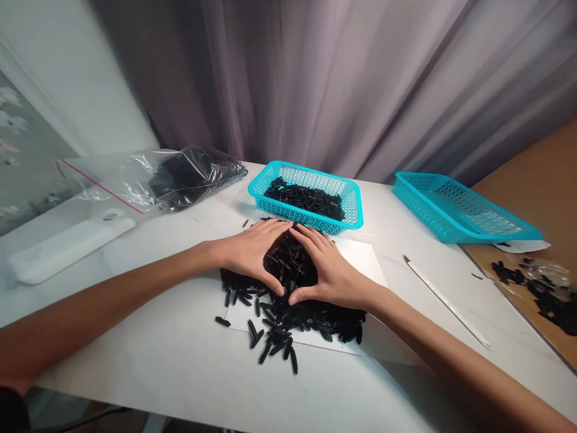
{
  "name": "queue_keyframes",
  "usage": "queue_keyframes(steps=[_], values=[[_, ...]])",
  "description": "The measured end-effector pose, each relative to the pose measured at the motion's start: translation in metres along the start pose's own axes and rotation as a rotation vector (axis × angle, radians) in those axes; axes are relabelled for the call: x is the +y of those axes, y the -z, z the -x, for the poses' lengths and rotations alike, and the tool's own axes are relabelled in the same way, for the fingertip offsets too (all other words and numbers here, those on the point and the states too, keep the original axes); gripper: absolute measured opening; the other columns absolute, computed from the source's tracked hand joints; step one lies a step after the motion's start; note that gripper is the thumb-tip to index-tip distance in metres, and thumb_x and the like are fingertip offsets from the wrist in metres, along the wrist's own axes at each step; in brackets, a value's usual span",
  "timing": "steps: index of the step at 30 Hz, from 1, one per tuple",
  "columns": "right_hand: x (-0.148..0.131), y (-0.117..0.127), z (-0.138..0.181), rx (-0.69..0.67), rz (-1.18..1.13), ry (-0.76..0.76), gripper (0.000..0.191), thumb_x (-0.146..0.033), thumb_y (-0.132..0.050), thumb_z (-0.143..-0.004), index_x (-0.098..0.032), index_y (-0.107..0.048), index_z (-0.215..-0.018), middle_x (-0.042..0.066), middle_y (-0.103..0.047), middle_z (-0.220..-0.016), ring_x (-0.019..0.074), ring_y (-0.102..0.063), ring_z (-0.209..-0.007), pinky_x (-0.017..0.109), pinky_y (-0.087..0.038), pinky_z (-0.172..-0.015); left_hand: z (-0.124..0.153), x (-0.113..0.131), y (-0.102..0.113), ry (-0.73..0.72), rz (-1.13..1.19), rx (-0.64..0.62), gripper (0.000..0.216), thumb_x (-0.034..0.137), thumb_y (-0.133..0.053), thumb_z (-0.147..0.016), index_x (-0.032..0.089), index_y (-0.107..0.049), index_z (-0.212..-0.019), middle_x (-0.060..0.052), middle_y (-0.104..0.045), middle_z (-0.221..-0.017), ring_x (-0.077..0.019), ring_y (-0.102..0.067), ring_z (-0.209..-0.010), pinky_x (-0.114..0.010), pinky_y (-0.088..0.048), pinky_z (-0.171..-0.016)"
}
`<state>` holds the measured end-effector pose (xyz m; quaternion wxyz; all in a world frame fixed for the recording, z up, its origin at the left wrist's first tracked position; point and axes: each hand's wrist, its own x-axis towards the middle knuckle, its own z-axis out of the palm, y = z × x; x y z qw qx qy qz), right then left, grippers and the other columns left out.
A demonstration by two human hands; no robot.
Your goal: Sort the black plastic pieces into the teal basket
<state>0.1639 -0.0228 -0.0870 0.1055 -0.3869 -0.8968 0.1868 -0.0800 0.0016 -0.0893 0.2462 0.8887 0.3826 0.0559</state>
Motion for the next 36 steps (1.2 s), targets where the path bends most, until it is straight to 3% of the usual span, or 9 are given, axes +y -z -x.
queue_keyframes(steps=[4, 8, 12, 16, 23, 26, 29, 32, 36], values=[[-0.012, -0.001, -0.019, -0.001, 0.032, 0.023, 0.129, -0.084, -0.07, -0.058, -0.026, -0.018, -0.16, 0.019, -0.017, -0.166, 0.0473, -0.013, -0.151, 0.072, -0.015, -0.116, 0.007, -0.005, 0.026, 0.06, 0.126, -0.114, 0.157, 0.074, -0.083, -0.046, 0.019, 0.013, -0.158, -0.021, 0.01, -0.166, -0.0405, -0.004, -0.154, -0.055, -0.021, -0.122], [-0.02, -0.001, -0.034, -0.006, 0.105, 0.114, 0.115, -0.084, -0.069, -0.059, -0.028, -0.037, -0.154, 0.017, -0.029, -0.163, 0.0496, -0.023, -0.147, 0.074, -0.019, -0.111, 0.015, -0.015, 0.053, 0.157, 0.091, -0.144, 0.155, 0.071, -0.084, -0.047, 0.021, 0.01, -0.159, -0.019, 0.008, -0.166, -0.0413, -0.007, -0.154, -0.053, -0.023, -0.121], [-0.023, -0.004, -0.044, 0.022, 0.126, 0.202, 0.076, -0.068, -0.072, -0.073, -0.026, -0.058, -0.136, 0.015, -0.054, -0.143, 0.0413, -0.047, -0.129, 0.062, -0.037, -0.102, 0.017, -0.019, 0.055, 0.083, 0.058, -0.197, 0.145, 0.07, -0.084, -0.048, 0.018, -0.008, -0.16, -0.019, -0.01, -0.166, -0.0411, -0.016, -0.152, -0.051, -0.024, -0.121], [-0.024, -0.006, -0.046, 0.054, 0.121, 0.201, 0.05, -0.04, -0.076, -0.075, -0.021, -0.064, -0.12, 0.014, -0.06, -0.128, 0.0355, -0.054, -0.115, 0.053, -0.043, -0.096, 0.017, -0.014, 0.052, -0.031, 0.062, -0.168, 0.135, 0.065, -0.086, -0.048, 0.015, -0.025, -0.157, -0.018, -0.022, -0.164, -0.0406, -0.019, -0.151, -0.049, -0.022, -0.122], [-0.018, 0.009, -0.046, 0.089, 0.053, 0.204, 0.024, -0.023, -0.068, -0.082, -0.022, -0.063, -0.105, 0.007, -0.066, -0.104, 0.0235, -0.063, -0.089, 0.036, -0.05, -0.078, 0.029, -0.015, 0.075, 0.194, -0.04, -0.234, 0.141, 0.068, -0.082, -0.054, 0.015, -0.005, -0.16, -0.018, -0.004, -0.167, -0.0398, -0.011, -0.153, -0.053, -0.019, -0.123], [-0.013, 0.019, -0.046, 0.158, 0.009, 0.172, 0.019, -0.028, -0.066, -0.085, -0.021, -0.062, -0.103, 0.006, -0.066, -0.097, 0.0226, -0.063, -0.082, 0.036, -0.049, -0.074, 0.029, -0.011, 0.077, 0.109, 0.041, -0.129, 0.131, 0.07, -0.08, -0.059, 0.017, -0.014, -0.159, -0.015, -0.017, -0.166, -0.037, -0.02, -0.152, -0.05, -0.022, -0.123], [-0.012, 0.028, -0.047, 0.232, -0.064, 0.134, 0.018, -0.031, -0.066, -0.085, -0.022, -0.063, -0.1, 0.004, -0.066, -0.09, 0.0205, -0.059, -0.075, 0.034, -0.046, -0.07, 0.023, -0.001, 0.069, -0.027, 0.165, 0.018, 0.102, 0.063, -0.077, -0.07, 0.022, -0.033, -0.153, -0.013, -0.044, -0.154, -0.0326, -0.042, -0.142, -0.046, -0.036, -0.116], [-0.015, 0.033, -0.047, 0.288, -0.51, -0.052, 0.015, -0.031, -0.073, -0.078, -0.021, -0.065, -0.087, -0.001, -0.061, -0.076, 0.017, -0.053, -0.07, 0.029, -0.042, -0.066, 0.016, 0.01, 0.057, -0.071, 0.265, 0.195, 0.079, 0.053, -0.076, -0.077, 0.022, -0.046, -0.144, -0.014, -0.062, -0.133, -0.0293, -0.06, -0.123, -0.045, -0.049, -0.1], [-0.02, 0.029, -0.046, 0.308, -0.999, -0.322, 0.023, -0.04, -0.072, -0.078, -0.021, -0.061, -0.084, -0.002, -0.06, -0.073, 0.0163, -0.055, -0.067, 0.027, -0.045, -0.061, 0.01, 0.023, 0.04, -0.099, 0.407, 0.383, 0.07, 0.046, -0.08, -0.076, 0.021, -0.053, -0.135, -0.012, -0.065, -0.125, -0.0246, -0.064, -0.106, -0.038, -0.058, -0.08]])
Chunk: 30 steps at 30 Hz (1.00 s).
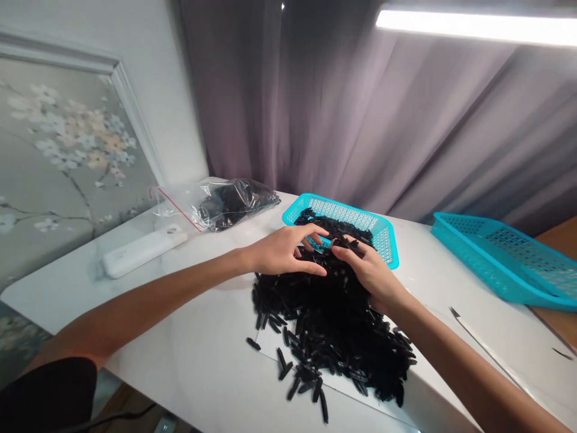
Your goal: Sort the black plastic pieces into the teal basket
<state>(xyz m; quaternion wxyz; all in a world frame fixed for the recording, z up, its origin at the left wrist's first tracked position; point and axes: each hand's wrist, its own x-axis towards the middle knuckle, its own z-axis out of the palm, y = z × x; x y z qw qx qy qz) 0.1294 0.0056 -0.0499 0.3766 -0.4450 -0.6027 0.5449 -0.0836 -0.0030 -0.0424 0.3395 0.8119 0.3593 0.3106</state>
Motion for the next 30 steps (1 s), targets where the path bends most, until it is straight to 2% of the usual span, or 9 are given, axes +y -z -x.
queue_keyframes(steps=[3, 5, 9, 12, 16, 21, 30], values=[[0.003, -0.004, 0.004, 0.007, -0.133, -0.169, 0.025, -0.046, -0.06, -0.084, -0.021, -0.059, -0.083, 0.0, -0.061, -0.067, 0.0165, -0.057, -0.057, 0.027, -0.046, -0.052, 0.002, 0.002, -0.016, -0.014, 0.074, 0.098, 0.065, 0.042, -0.083, -0.073, 0.02, -0.058, -0.128, -0.011, -0.065, -0.119, -0.0206, -0.066, -0.095, -0.031, -0.06, -0.067], [0.004, -0.005, 0.006, -0.003, -0.219, -0.257, 0.026, -0.046, -0.056, -0.085, -0.021, -0.06, -0.079, 0.002, -0.061, -0.064, 0.0159, -0.056, -0.053, 0.027, -0.045, -0.049, 0.002, 0.002, -0.025, -0.011, 0.109, 0.134, 0.058, 0.039, -0.082, -0.074, 0.02, -0.061, -0.124, -0.01, -0.065, -0.116, -0.0188, -0.066, -0.091, -0.028, -0.06, -0.064], [0.007, -0.003, 0.009, -0.017, -0.367, -0.331, 0.02, -0.041, -0.06, -0.083, -0.022, -0.062, -0.082, 0.001, -0.063, -0.066, 0.0144, -0.056, -0.052, 0.024, -0.045, -0.047, 0.001, 0.001, -0.035, 0.015, 0.146, 0.181, 0.032, 0.033, -0.074, -0.083, 0.018, -0.068, -0.111, -0.007, -0.069, -0.108, -0.0168, -0.068, -0.091, -0.03, -0.062, -0.075], [0.011, 0.0, 0.01, -0.033, -0.429, -0.355, 0.015, -0.037, -0.064, -0.082, -0.022, -0.063, -0.082, -0.001, -0.062, -0.065, 0.0131, -0.056, -0.051, 0.022, -0.044, -0.046, -0.001, 0.001, -0.038, 0.056, 0.176, 0.219, 0.021, 0.031, -0.071, -0.086, 0.017, -0.071, -0.101, -0.007, -0.072, -0.101, -0.0166, -0.069, -0.089, -0.03, -0.062, -0.077], [0.014, 0.0, 0.013, -0.045, -0.472, -0.355, 0.015, -0.035, -0.068, -0.08, -0.021, -0.064, -0.079, -0.002, -0.062, -0.064, 0.0129, -0.056, -0.053, 0.022, -0.044, -0.049, -0.003, 0.003, -0.042, 0.117, 0.227, 0.238, 0.022, 0.031, -0.073, -0.084, 0.015, -0.072, -0.098, -0.007, -0.075, -0.098, -0.016, -0.072, -0.085, -0.028, -0.063, -0.076], [0.015, -0.002, 0.023, -0.007, -0.515, -0.272, 0.019, -0.033, -0.077, -0.075, -0.021, -0.064, -0.083, -0.004, -0.063, -0.071, 0.0139, -0.059, -0.067, 0.023, -0.046, -0.063, -0.006, 0.011, -0.048, 0.177, 0.301, 0.262, 0.014, 0.024, -0.074, -0.081, 0.015, -0.075, -0.092, -0.006, -0.076, -0.093, -0.015, -0.073, -0.081, -0.025, -0.063, -0.075], [0.023, 0.012, 0.036, -0.008, -0.394, -0.189, 0.019, -0.037, -0.072, -0.081, -0.021, -0.062, -0.081, -0.001, -0.059, -0.081, 0.0164, -0.054, -0.076, 0.026, -0.045, -0.067, -0.013, 0.015, -0.053, 0.149, 0.253, 0.209, 0.009, 0.017, -0.073, -0.081, 0.017, -0.078, -0.088, -0.005, -0.076, -0.087, -0.014, -0.072, -0.074, -0.022, -0.063, -0.069]])
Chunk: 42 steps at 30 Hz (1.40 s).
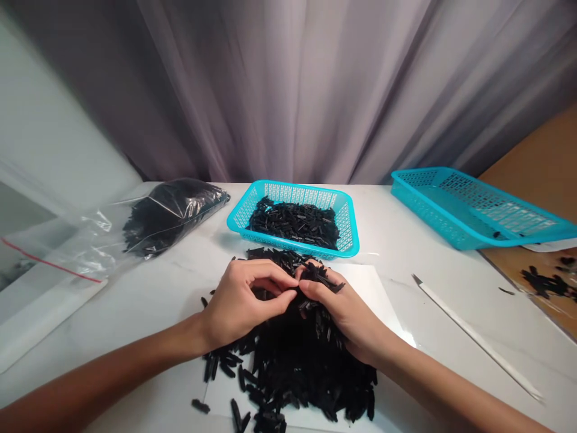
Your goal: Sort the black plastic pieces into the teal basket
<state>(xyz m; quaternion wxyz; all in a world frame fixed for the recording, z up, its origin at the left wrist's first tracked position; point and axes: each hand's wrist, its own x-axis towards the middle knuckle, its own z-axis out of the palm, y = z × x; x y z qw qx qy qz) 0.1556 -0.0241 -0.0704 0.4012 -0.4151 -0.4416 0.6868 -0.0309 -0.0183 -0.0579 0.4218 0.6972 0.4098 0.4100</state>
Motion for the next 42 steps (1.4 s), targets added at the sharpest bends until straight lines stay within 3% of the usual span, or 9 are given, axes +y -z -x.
queue_keyframes(steps=[9, 13, 18, 27, 32, 37, 42], values=[[0.001, 0.017, -0.003, 0.007, -0.154, -0.087, 0.02, -0.039, -0.071, -0.086, -0.02, -0.066, -0.087, -0.001, -0.059, -0.081, 0.0144, -0.054, -0.076, 0.026, -0.043, -0.068, -0.023, 0.004, -0.007, 0.117, 0.119, 0.017, 0.008, 0.013, -0.074, -0.079, 0.018, -0.078, -0.084, -0.002, -0.076, -0.085, -0.0119, -0.074, -0.075, -0.015, -0.063, -0.069], [0.006, 0.026, -0.003, -0.043, -0.215, -0.093, 0.019, -0.04, -0.067, -0.09, -0.021, -0.065, -0.088, -0.001, -0.063, -0.082, 0.0145, -0.055, -0.076, 0.027, -0.043, -0.069, -0.037, 0.008, -0.004, 0.048, 0.096, 0.046, 0.013, 0.009, -0.076, -0.077, 0.02, -0.078, -0.083, 0.001, -0.076, -0.084, -0.01, -0.074, -0.076, -0.012, -0.062, -0.07], [0.01, 0.03, -0.006, -0.055, -0.123, -0.062, 0.022, -0.044, -0.065, -0.091, -0.022, -0.066, -0.086, 0.0, -0.062, -0.084, 0.015, -0.055, -0.077, 0.028, -0.042, -0.071, -0.051, 0.005, 0.001, 0.009, 0.073, 0.051, 0.017, 0.009, -0.077, -0.079, 0.024, -0.078, -0.087, 0.003, -0.076, -0.087, -0.0079, -0.074, -0.077, -0.011, -0.061, -0.073], [0.01, 0.032, -0.006, -0.068, -0.06, -0.03, 0.023, -0.045, -0.064, -0.092, -0.023, -0.065, -0.088, 0.0, -0.063, -0.084, 0.0161, -0.054, -0.081, 0.029, -0.039, -0.075, -0.054, 0.005, 0.002, -0.03, 0.08, 0.05, 0.017, 0.01, -0.077, -0.08, 0.025, -0.078, -0.086, 0.004, -0.075, -0.086, -0.0061, -0.072, -0.079, -0.009, -0.06, -0.073], [0.009, 0.032, -0.006, -0.075, -0.06, -0.016, 0.022, -0.044, -0.064, -0.092, -0.023, -0.065, -0.087, -0.001, -0.063, -0.083, 0.0156, -0.054, -0.081, 0.029, -0.039, -0.078, -0.052, 0.003, 0.003, -0.038, 0.079, 0.081, 0.025, 0.008, -0.078, -0.079, 0.025, -0.073, -0.097, 0.006, -0.075, -0.086, -0.0057, -0.073, -0.078, -0.009, -0.061, -0.074], [0.01, 0.033, -0.006, -0.079, -0.044, -0.002, 0.023, -0.045, -0.063, -0.092, -0.023, -0.065, -0.086, -0.001, -0.063, -0.083, 0.0158, -0.054, -0.082, 0.029, -0.039, -0.077, -0.05, 0.0, 0.003, -0.184, 0.04, 0.112, 0.039, 0.002, -0.078, -0.076, 0.022, -0.067, -0.107, 0.004, -0.075, -0.089, -0.0084, -0.075, -0.08, -0.014, -0.063, -0.078], [0.01, 0.033, -0.006, -0.095, -0.042, 0.001, 0.019, -0.042, -0.063, -0.093, -0.024, -0.065, -0.088, -0.002, -0.063, -0.084, 0.0153, -0.055, -0.082, 0.028, -0.039, -0.077, -0.049, -0.002, 0.01, -0.493, -0.145, 0.142, 0.047, -0.006, -0.079, -0.069, 0.017, -0.066, -0.108, -0.001, -0.077, -0.092, -0.0131, -0.075, -0.082, -0.023, -0.065, -0.078]])
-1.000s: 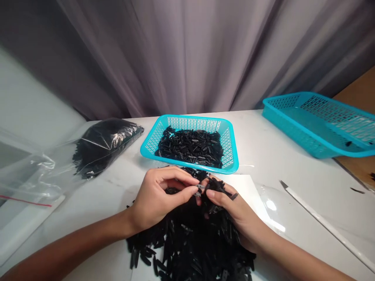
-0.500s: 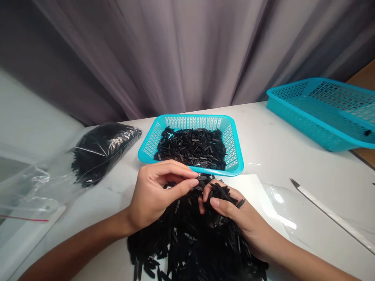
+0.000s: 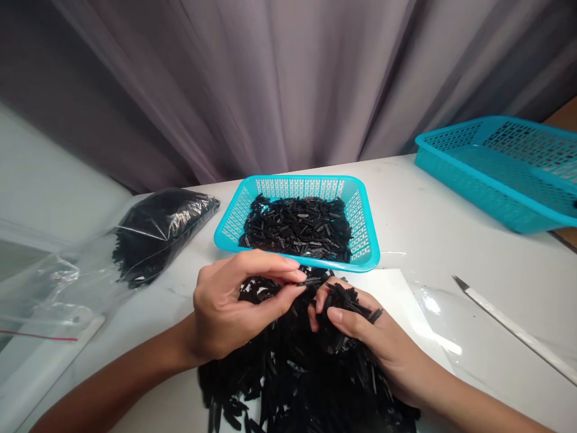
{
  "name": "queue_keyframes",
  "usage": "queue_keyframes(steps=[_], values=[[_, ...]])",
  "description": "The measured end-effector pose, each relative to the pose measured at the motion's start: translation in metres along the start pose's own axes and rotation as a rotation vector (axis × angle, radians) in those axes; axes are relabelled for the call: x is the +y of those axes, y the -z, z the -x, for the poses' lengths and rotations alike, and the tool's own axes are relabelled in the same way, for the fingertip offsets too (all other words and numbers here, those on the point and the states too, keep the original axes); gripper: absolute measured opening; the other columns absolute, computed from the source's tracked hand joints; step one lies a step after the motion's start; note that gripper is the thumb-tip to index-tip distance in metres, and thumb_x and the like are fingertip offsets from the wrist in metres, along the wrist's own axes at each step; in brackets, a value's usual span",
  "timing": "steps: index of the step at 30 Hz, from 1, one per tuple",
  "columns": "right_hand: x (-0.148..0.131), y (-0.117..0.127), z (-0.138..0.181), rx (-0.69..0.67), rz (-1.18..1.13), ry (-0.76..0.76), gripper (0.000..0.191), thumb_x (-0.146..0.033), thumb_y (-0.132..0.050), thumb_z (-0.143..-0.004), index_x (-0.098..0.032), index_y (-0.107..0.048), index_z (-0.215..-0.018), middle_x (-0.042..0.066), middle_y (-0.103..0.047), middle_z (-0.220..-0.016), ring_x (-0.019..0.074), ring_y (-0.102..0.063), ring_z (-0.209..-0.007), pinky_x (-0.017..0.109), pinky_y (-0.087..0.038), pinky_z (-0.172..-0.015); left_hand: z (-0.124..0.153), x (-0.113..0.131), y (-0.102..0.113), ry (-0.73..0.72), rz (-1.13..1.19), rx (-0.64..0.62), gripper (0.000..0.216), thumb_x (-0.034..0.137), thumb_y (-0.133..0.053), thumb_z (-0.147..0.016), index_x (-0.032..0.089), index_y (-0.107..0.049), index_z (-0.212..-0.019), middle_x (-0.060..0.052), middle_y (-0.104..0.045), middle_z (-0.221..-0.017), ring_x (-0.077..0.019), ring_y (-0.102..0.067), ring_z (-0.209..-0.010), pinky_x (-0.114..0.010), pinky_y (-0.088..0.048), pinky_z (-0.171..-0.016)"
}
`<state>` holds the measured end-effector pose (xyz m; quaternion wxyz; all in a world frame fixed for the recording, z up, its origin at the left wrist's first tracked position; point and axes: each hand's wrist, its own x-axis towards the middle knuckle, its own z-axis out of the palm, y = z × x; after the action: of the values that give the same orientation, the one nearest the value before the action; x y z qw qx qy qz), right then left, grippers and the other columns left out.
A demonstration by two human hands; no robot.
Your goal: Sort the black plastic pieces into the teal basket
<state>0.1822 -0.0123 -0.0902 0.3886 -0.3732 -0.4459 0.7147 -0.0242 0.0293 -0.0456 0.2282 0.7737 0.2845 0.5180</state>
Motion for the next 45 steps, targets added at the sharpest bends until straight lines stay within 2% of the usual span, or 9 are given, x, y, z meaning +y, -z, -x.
queue_keyframes(steps=[8, 14, 18, 22, 29, 33, 37, 41, 45], values=[[-0.002, 0.0, 0.0, 0.004, 0.008, 0.011, 0.021, -0.043, -0.064, -0.093, -0.023, -0.065, -0.086, -0.001, -0.062, -0.084, 0.0154, -0.055, -0.081, 0.028, -0.04, -0.077, -0.011, 0.005, 0.005, -0.239, -0.106, -0.09, 0.045, -0.007, -0.076, -0.072, 0.012, -0.064, -0.111, -0.005, -0.078, -0.09, -0.0159, -0.075, -0.079, -0.025, -0.065, -0.068], [-0.006, -0.002, 0.001, 0.033, 0.007, 0.003, 0.025, -0.045, -0.065, -0.091, -0.022, -0.067, -0.083, 0.0, -0.063, -0.083, 0.0173, -0.056, -0.084, 0.029, -0.042, -0.079, -0.01, 0.018, 0.023, -0.346, -0.305, -0.264, 0.033, 0.011, -0.071, -0.084, 0.028, -0.064, -0.112, -0.002, -0.078, -0.103, -0.0228, -0.076, -0.092, -0.035, -0.07, -0.073], [-0.005, -0.002, 0.001, 0.064, 0.003, 0.0, 0.024, -0.046, -0.068, -0.089, -0.023, -0.069, -0.082, -0.001, -0.065, -0.082, 0.018, -0.058, -0.084, 0.029, -0.043, -0.082, -0.002, 0.022, 0.025, -0.287, -0.351, -0.374, 0.024, 0.022, -0.071, -0.083, 0.039, -0.068, -0.1, 0.004, -0.078, -0.1, -0.027, -0.077, -0.088, -0.044, -0.071, -0.065], [-0.004, -0.003, 0.001, 0.078, -0.007, 0.005, 0.024, -0.047, -0.069, -0.088, -0.023, -0.069, -0.082, -0.001, -0.065, -0.083, 0.0175, -0.059, -0.085, 0.028, -0.043, -0.083, 0.003, 0.022, 0.017, -0.329, -0.308, -0.348, 0.022, 0.019, -0.077, -0.076, 0.036, -0.071, -0.089, 0.003, -0.078, -0.096, -0.0281, -0.077, -0.088, -0.038, -0.072, -0.064], [-0.004, -0.004, 0.001, 0.077, -0.008, 0.01, 0.023, -0.045, -0.069, -0.089, -0.023, -0.068, -0.082, -0.002, -0.065, -0.082, 0.0166, -0.059, -0.083, 0.027, -0.044, -0.08, -0.004, 0.017, 0.018, -0.472, -0.294, -0.433, 0.021, 0.017, -0.08, -0.07, 0.032, -0.073, -0.082, 0.001, -0.079, -0.091, -0.0283, -0.078, -0.083, -0.029, -0.071, -0.06], [-0.003, -0.003, 0.001, 0.094, 0.01, 0.006, 0.025, -0.047, -0.069, -0.088, -0.022, -0.07, -0.081, -0.001, -0.064, -0.082, 0.0173, -0.058, -0.082, 0.028, -0.044, -0.079, -0.014, 0.009, 0.02, -0.43, -0.176, -0.581, 0.022, 0.025, -0.08, -0.071, 0.038, -0.074, -0.088, 0.004, -0.078, -0.089, -0.0259, -0.078, -0.078, -0.03, -0.071, -0.065], [-0.004, -0.003, 0.001, 0.101, 0.021, 0.01, 0.024, -0.046, -0.069, -0.088, -0.023, -0.07, -0.081, -0.001, -0.063, -0.082, 0.0172, -0.058, -0.083, 0.028, -0.044, -0.081, -0.02, 0.002, 0.021, -0.556, -0.168, -0.677, 0.013, 0.033, -0.077, -0.076, 0.036, -0.074, -0.088, 0.002, -0.078, -0.086, -0.0248, -0.077, -0.077, -0.028, -0.071, -0.066], [-0.005, -0.003, 0.001, 0.088, 0.01, 0.013, 0.024, -0.046, -0.068, -0.088, -0.022, -0.07, -0.082, 0.0, -0.064, -0.082, 0.0188, -0.059, -0.084, 0.03, -0.045, -0.082, -0.017, 0.005, 0.024, -0.537, -0.144, -0.653, 0.02, 0.035, -0.078, -0.078, 0.037, -0.075, -0.098, 0.001, -0.078, -0.093, -0.0242, -0.078, -0.083, -0.026, -0.07, -0.071], [-0.004, -0.003, 0.001, 0.056, -0.037, -0.002, 0.025, -0.046, -0.068, -0.089, -0.022, -0.068, -0.083, 0.0, -0.064, -0.083, 0.0185, -0.058, -0.086, 0.03, -0.044, -0.081, -0.026, 0.003, 0.025, -0.406, -0.29, -0.454, 0.031, 0.017, -0.078, -0.079, 0.036, -0.074, -0.104, 0.002, -0.078, -0.101, -0.0247, -0.077, -0.092, -0.029, -0.07, -0.077]])
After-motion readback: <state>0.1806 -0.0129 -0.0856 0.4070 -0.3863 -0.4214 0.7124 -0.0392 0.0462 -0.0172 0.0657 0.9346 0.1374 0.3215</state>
